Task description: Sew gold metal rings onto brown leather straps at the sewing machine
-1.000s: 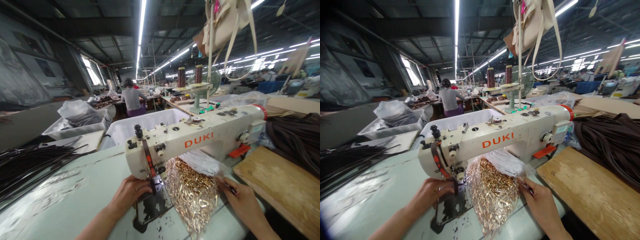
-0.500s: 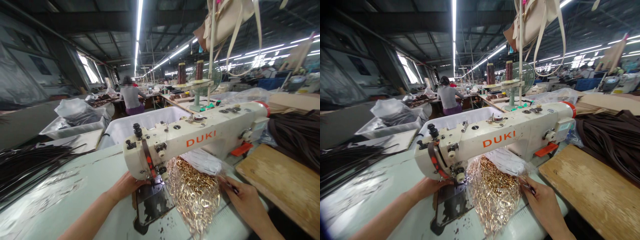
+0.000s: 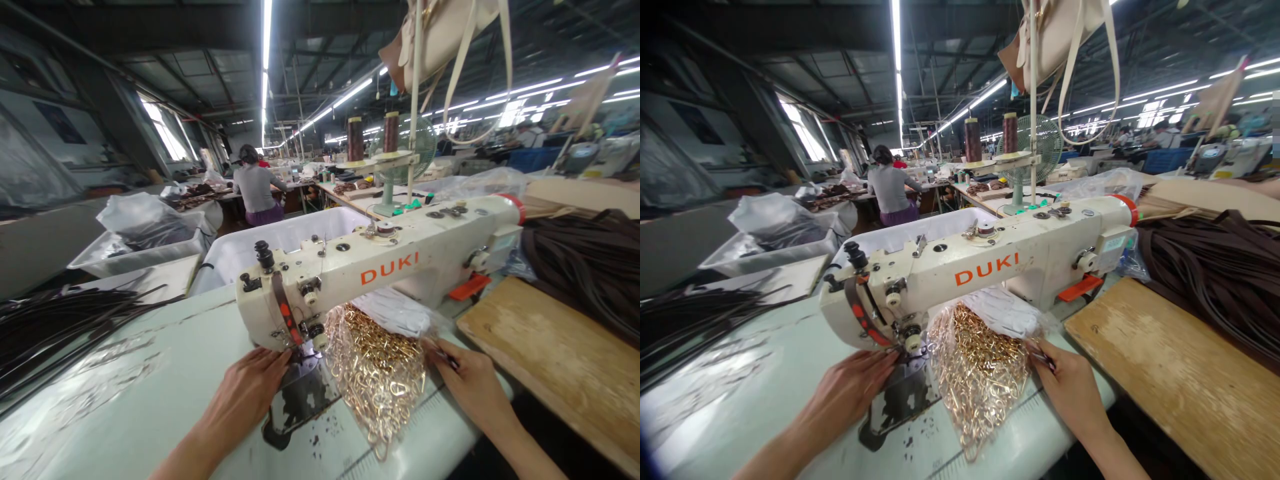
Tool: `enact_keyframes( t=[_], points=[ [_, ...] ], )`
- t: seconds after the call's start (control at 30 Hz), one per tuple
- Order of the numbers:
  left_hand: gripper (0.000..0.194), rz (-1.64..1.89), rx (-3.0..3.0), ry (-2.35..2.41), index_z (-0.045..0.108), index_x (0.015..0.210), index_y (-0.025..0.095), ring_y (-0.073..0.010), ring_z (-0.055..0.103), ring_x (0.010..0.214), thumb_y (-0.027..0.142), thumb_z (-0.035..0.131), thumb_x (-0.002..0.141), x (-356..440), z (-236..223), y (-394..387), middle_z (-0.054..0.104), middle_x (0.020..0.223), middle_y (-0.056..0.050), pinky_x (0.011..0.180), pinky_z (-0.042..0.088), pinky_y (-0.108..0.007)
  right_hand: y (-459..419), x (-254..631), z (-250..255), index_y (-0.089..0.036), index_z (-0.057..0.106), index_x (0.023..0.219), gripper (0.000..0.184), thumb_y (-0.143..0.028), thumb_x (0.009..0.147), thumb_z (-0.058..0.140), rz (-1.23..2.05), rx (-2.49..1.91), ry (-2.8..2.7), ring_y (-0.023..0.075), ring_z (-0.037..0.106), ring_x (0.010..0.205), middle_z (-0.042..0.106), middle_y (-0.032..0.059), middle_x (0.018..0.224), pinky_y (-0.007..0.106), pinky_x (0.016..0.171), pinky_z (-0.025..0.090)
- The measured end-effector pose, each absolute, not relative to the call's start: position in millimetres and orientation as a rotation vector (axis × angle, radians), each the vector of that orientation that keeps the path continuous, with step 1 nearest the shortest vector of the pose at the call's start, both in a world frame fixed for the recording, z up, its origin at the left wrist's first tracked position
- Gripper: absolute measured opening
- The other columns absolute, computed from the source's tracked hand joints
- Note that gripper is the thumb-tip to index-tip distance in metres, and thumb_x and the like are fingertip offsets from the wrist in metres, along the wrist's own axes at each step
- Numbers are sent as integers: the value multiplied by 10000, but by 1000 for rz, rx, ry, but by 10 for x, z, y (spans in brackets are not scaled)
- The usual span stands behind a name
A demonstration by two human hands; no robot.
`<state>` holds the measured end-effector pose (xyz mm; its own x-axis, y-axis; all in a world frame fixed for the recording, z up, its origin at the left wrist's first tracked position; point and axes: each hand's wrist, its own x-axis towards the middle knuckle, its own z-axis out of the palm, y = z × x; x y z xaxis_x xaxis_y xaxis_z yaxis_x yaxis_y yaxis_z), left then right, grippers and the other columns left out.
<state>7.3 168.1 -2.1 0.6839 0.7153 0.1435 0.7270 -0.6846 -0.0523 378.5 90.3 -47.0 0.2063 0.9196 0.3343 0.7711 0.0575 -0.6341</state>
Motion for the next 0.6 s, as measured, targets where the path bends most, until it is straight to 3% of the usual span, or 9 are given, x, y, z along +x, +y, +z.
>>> enact_keyframes(
  t=[0.1,0.17,0.43,0.6],
  points=[
    [562,-11,-2611,-1151,440,1339,125,-282,540,1149,55,356,788,79,-184,1495,555,1270,-163,984,434,-440,908,3781,-462,-237,699,937,307,-401,885,445,248,-1726,-1610,212,621,643,683,7,713,258,565,459],
    [635,66,-2526,-1217,436,1341,125,-274,558,1122,-11,333,729,122,-252,1431,565,1250,-179,957,452,-425,913,3787,-473,-237,698,989,317,-394,884,443,232,-1722,-1615,216,626,649,690,10,733,264,572,464],
    [529,152,-2507,-1309,544,1236,151,-233,635,868,-16,369,765,328,-33,1468,663,992,-141,849,479,-368,924,3805,-510,-245,701,1025,332,-394,877,443,201,-1713,-1616,228,657,701,715,18,819,284,602,495],
    [652,272,-2532,-1332,506,1281,297,-236,641,637,-24,275,763,255,190,1530,652,724,-51,616,492,-341,937,3829,-557,-247,687,1069,344,-415,881,454,218,-1719,-1610,242,659,752,717,27,851,296,644,503]
  ],
)
